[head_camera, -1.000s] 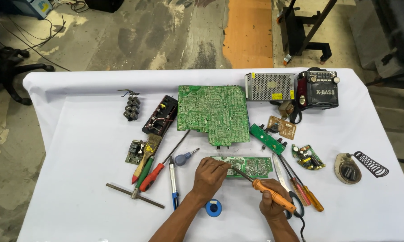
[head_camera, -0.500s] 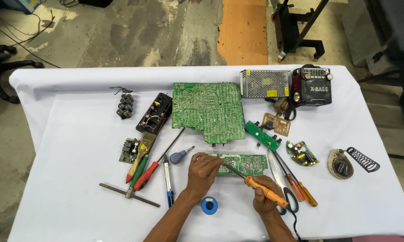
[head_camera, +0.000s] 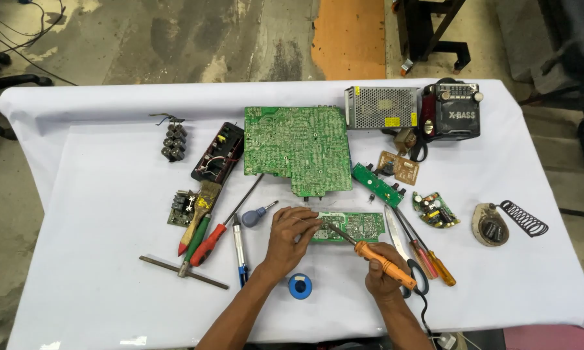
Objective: Soldering electronic components onto a printed circuit board using a soldering iron and solder wire.
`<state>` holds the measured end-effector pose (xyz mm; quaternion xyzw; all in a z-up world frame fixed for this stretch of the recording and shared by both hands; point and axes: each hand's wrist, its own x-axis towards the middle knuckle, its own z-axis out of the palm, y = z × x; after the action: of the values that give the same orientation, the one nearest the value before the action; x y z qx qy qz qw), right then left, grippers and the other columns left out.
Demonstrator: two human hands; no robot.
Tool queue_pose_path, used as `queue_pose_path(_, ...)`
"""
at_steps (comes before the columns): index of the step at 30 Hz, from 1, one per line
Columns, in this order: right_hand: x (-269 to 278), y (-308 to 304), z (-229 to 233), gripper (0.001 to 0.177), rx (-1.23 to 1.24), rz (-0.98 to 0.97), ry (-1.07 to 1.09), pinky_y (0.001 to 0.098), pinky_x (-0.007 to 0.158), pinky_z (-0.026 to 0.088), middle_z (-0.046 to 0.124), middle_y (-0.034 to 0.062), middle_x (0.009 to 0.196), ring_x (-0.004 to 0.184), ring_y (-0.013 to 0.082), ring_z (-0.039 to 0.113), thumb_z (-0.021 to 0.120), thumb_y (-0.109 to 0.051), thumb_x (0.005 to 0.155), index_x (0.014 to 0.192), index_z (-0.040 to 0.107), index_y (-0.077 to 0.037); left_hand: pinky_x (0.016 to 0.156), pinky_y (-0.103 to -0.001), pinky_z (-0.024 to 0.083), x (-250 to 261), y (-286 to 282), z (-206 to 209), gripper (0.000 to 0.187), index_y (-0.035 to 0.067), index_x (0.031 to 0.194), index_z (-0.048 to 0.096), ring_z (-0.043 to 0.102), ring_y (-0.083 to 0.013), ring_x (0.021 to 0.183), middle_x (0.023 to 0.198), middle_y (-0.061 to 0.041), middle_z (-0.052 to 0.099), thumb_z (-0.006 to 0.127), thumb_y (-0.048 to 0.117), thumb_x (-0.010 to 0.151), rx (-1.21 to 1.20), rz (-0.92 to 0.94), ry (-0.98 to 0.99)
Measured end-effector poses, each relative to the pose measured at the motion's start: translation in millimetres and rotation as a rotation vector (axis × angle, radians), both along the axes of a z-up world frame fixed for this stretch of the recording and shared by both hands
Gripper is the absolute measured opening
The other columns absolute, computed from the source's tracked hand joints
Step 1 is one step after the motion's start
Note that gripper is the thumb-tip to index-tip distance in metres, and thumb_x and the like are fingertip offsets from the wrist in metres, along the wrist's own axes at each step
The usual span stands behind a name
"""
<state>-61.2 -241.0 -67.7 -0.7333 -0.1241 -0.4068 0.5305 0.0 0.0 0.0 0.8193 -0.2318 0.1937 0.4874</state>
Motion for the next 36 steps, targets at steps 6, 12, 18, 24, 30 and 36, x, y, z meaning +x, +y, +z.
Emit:
queue_pose_path(6, 5.6, 25.6, 32.4, 0.039, 0.101, 0.207, 0.066, 0.0425, 0.080, 0.074, 0.070, 0.0277, 0.123, 0.096, 0.0361, 0.080, 0.062, -0.017, 0.105, 0.140, 0.054, -0.001, 0.105, -0.042, 0.041, -6.0, -8.4, 12.9, 0.012, 0.016, 0.102, 0.082, 0.069, -0.0212, 0.113, 0.109, 0.000, 0.078, 0.078, 0.016, 0.090, -0.142, -0.003, 0.118)
queue_pose_path(12, 29.4, 50.6, 86.0, 0.024, -0.034, 0.206, 0.211, 0.0433, 0.082, 0.064, 0.080, 0.0161, 0.104, 0.098, 0.0317, 0.078, 0.077, 0.007, 0.084, 0.107, 0.073, -0.001, 0.108, -0.049, 0.040, -8.4, -7.4, 30.2, 0.013, 0.018, 0.100, 0.083, 0.069, -0.0250, 0.114, 0.103, -0.002, 0.079, 0.078, 0.010, 0.090, -0.281, -0.054, 0.346)
queue_pose_path(18, 30.9, 60.1, 76.0, 0.021, -0.196, 0.053, 0.161, 0.0359, 0.063, 0.058, 0.075, 0.0028, 0.074, 0.066, 0.0222, 0.073, 0.084, 0.002, 0.079, 0.093, 0.082, -0.014, 0.104, -0.046, 0.046, -7.4, -9.8, 23.6, 0.014, 0.016, 0.101, 0.084, 0.072, -0.0270, 0.109, 0.101, -0.006, 0.079, 0.078, 0.008, 0.091, -0.376, -0.094, 0.340)
queue_pose_path(24, 30.0, 65.4, 81.6, 0.018, -0.139, 0.085, 0.213, 0.0352, 0.064, 0.059, 0.077, 0.0046, 0.075, 0.067, 0.0233, 0.074, 0.081, 0.004, 0.082, 0.090, 0.079, -0.012, 0.103, -0.042, 0.047, -8.1, -5.7, 24.6, 0.012, 0.016, 0.099, 0.084, 0.074, -0.0225, 0.107, 0.099, -0.004, 0.081, 0.080, 0.009, 0.090, -0.444, -0.088, 0.418)
queue_pose_path(30, 24.2, 68.3, 74.1, 0.017, -0.039, 0.165, 0.280, 0.0365, 0.069, 0.060, 0.079, 0.0076, 0.080, 0.076, 0.0258, 0.078, 0.078, 0.005, 0.084, 0.090, 0.078, -0.012, 0.072, -0.038, 0.063, -15.9, -16.6, 26.2, 0.009, 0.001, 0.095, 0.081, 0.077, -0.0199, 0.079, 0.091, -0.013, 0.082, 0.078, -0.004, 0.088, -0.611, 0.042, 0.294)
queue_pose_path(36, 30.4, 66.5, 82.1, 0.018, 0.008, 0.171, 0.319, 0.0383, 0.076, 0.063, 0.082, 0.0142, 0.092, 0.086, 0.0248, 0.080, 0.078, 0.005, 0.087, 0.103, 0.078, -0.004, 0.061, -0.036, 0.065, -12.6, -17.0, 24.0, 0.008, 0.000, 0.091, 0.081, 0.078, -0.0223, 0.068, 0.086, -0.014, 0.082, 0.079, -0.005, 0.085, -0.548, 0.086, 0.162)
